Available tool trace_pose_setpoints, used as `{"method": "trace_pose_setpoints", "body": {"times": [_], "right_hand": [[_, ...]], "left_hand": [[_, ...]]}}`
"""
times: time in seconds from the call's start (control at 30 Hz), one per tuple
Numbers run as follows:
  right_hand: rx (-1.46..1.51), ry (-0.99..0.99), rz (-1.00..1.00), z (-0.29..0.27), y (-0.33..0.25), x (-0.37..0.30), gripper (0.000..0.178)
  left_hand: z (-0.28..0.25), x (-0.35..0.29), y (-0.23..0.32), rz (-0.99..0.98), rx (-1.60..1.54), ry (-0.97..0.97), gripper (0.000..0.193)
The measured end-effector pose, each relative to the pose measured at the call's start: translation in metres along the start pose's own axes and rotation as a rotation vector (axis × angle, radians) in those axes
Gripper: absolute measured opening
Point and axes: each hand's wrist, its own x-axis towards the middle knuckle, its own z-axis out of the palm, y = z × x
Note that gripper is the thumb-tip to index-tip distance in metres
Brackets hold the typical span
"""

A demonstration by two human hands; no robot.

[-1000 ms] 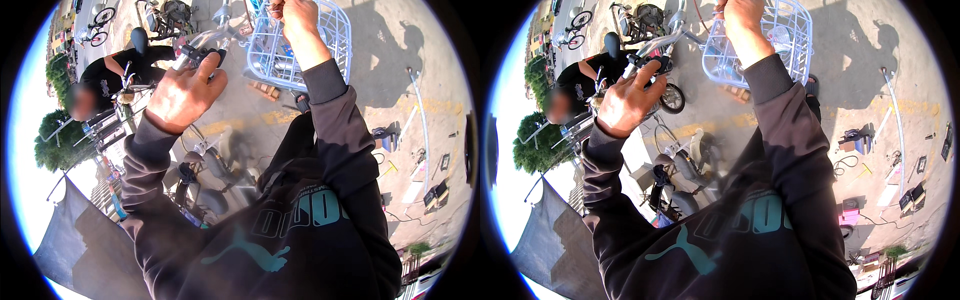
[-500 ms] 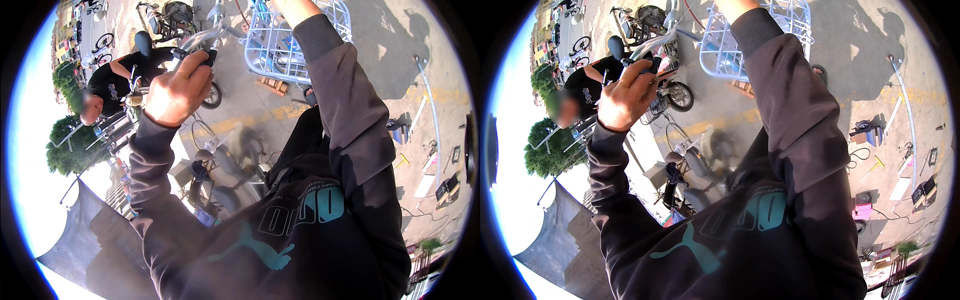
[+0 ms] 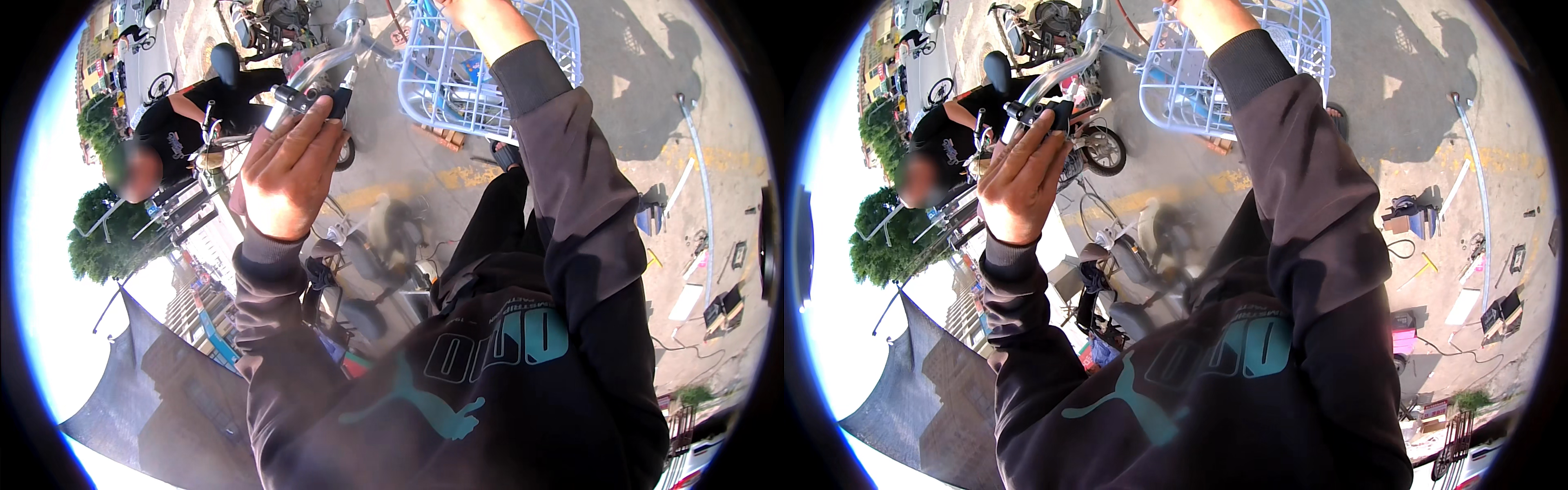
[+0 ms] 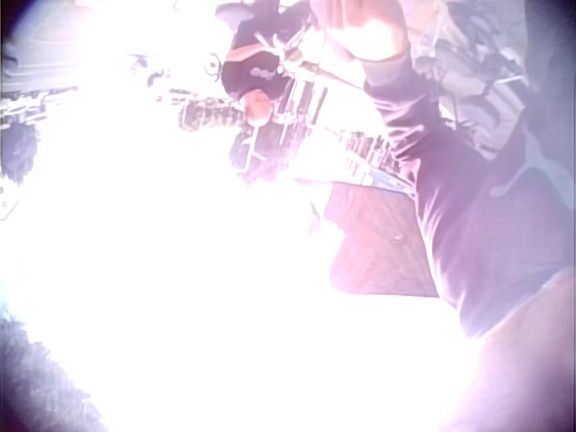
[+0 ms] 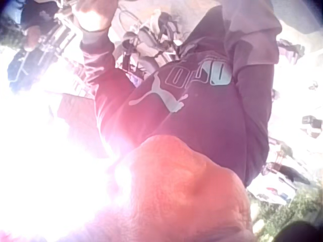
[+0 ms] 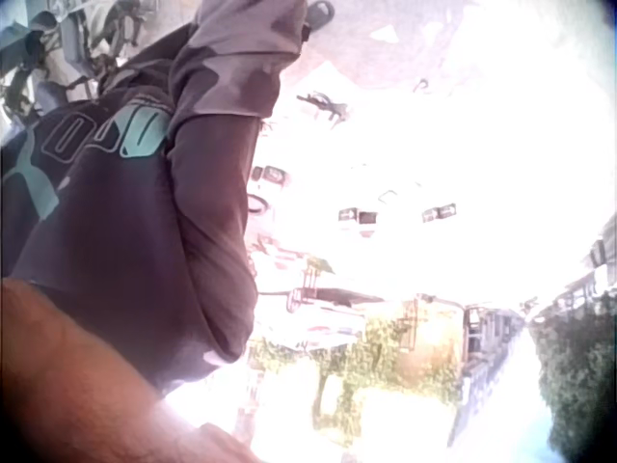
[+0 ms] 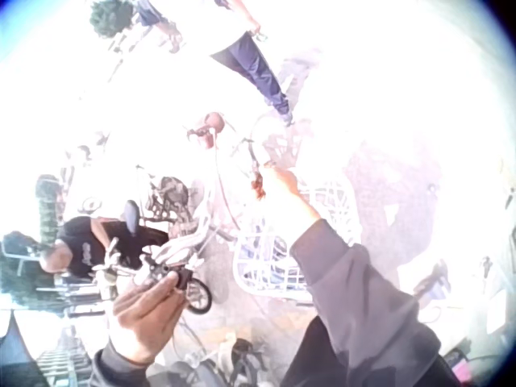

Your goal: The person uses a wrench to tighten a bolt on the front fork of a blue bicycle. They then use a screwdriver to adjust the brake cable tension near the front wheel. The person works on the bicycle in an outdoor setting with other vehicles nearby.

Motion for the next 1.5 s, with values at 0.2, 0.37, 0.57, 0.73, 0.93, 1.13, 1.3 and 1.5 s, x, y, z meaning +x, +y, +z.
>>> {"method": "trace_pose_setpoints", "body": {"times": [0.2,0.37,0.57,0.73,0.93,1.13,1.3,1.5], "right_hand": [[0.024,-0.018,0.031,-0.005,-0.004,0.006,0.013],[-0.041,0.003,0.001,-0.001,0.004,0.008,0.014],[0.036,-0.013,-0.086,-0.004,0.004,0.023,0.016],[-0.069,0.025,-0.049,-0.006,-0.006,0.031,0.019],[-0.214,-0.022,-0.184,-0.037,-0.025,0.006,0.022],[-0.291,-0.104,-0.138,-0.064,-0.063,-0.02,0.017],[-0.237,-0.18,-0.01,-0.057,-0.096,-0.02,0.016],[-0.289,-0.006,0.2,-0.144,-0.172,0.03,0.016]], "left_hand": [[0.019,-0.008,0.002,0.071,0.113,0.188,0.018],[0.025,-0.015,-0.002,0.109,0.119,0.263,0.019],[0.033,-0.016,0.017,-0.272,0.027,0.293,0.02],[0.036,-0.016,0.024,-0.23,0.181,0.332,0.028],[0.004,-0.017,0.046,-0.497,0.104,0.156,0.021],[0.021,-0.003,0.059,-0.749,0.066,0.07,0.017],[0.009,0.006,0.071,-0.972,0.016,0.029,0.017],[0.007,0.023,0.095,-1.231,0.116,-0.089,0.019]]}}
